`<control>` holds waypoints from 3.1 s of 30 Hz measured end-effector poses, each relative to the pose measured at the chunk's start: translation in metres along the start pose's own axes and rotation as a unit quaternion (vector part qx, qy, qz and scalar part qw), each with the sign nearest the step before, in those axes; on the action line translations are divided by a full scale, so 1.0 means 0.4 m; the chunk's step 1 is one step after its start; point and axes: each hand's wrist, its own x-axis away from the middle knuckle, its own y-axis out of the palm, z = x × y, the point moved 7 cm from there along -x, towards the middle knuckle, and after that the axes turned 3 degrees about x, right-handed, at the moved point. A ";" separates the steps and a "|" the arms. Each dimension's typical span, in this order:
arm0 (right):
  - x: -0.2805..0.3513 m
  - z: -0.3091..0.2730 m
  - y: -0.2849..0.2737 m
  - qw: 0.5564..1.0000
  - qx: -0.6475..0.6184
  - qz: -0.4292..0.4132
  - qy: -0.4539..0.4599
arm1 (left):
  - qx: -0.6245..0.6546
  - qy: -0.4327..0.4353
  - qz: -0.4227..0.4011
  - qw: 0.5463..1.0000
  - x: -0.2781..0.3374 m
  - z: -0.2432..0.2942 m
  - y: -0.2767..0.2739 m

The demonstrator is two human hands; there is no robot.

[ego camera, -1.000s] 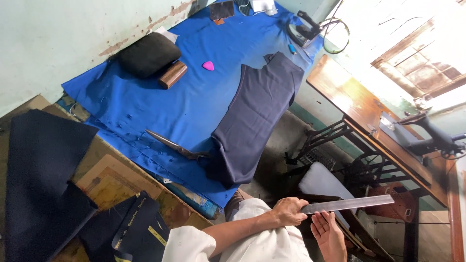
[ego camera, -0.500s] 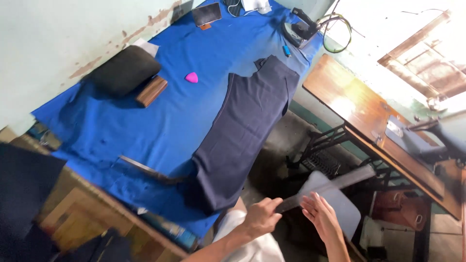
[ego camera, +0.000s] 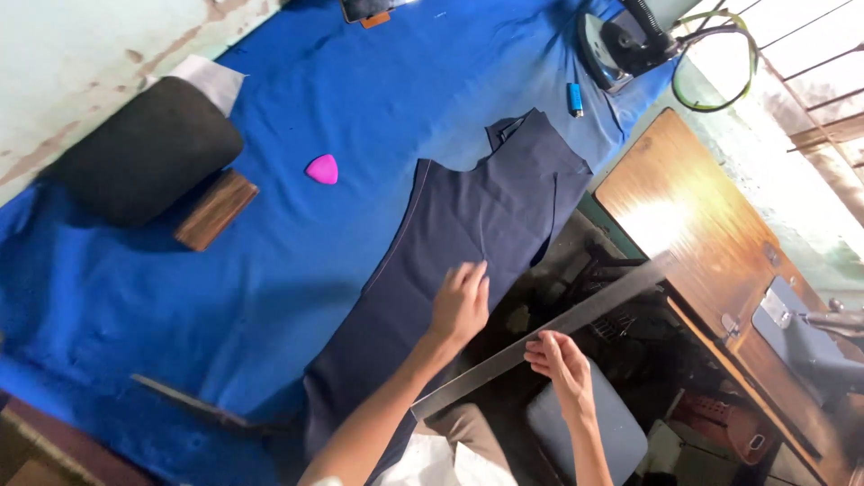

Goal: The person unfolds a dark fabric on a blue-covered table, then uses a ruler and a pink chalk marker to draw straight lines along the fabric edges. The person then picks up shears and begins cutting along the marked lines.

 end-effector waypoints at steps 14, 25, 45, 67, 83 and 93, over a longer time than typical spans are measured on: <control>-0.227 -0.088 0.081 0.994 0.030 -0.070 0.079 | -0.375 -0.081 0.057 0.922 -0.325 -0.312 0.076; -0.442 -0.206 0.217 0.971 0.086 -0.213 0.070 | -0.276 -0.167 0.125 0.938 -0.345 -0.370 -0.057; -0.353 -0.124 0.563 0.951 0.102 -0.270 0.109 | -0.387 -0.183 0.199 0.882 0.260 -0.357 -0.756; -0.417 -0.132 0.658 0.936 0.243 -0.254 0.031 | -0.132 -0.186 0.089 0.970 -0.272 -0.542 -0.568; -0.428 -0.110 0.660 0.951 0.210 -0.224 -0.017 | 0.054 -0.378 0.029 0.924 0.192 -0.456 -0.502; -0.428 -0.114 0.667 0.951 0.221 -0.215 -0.020 | -0.041 -0.306 0.037 0.950 0.235 -0.448 -0.472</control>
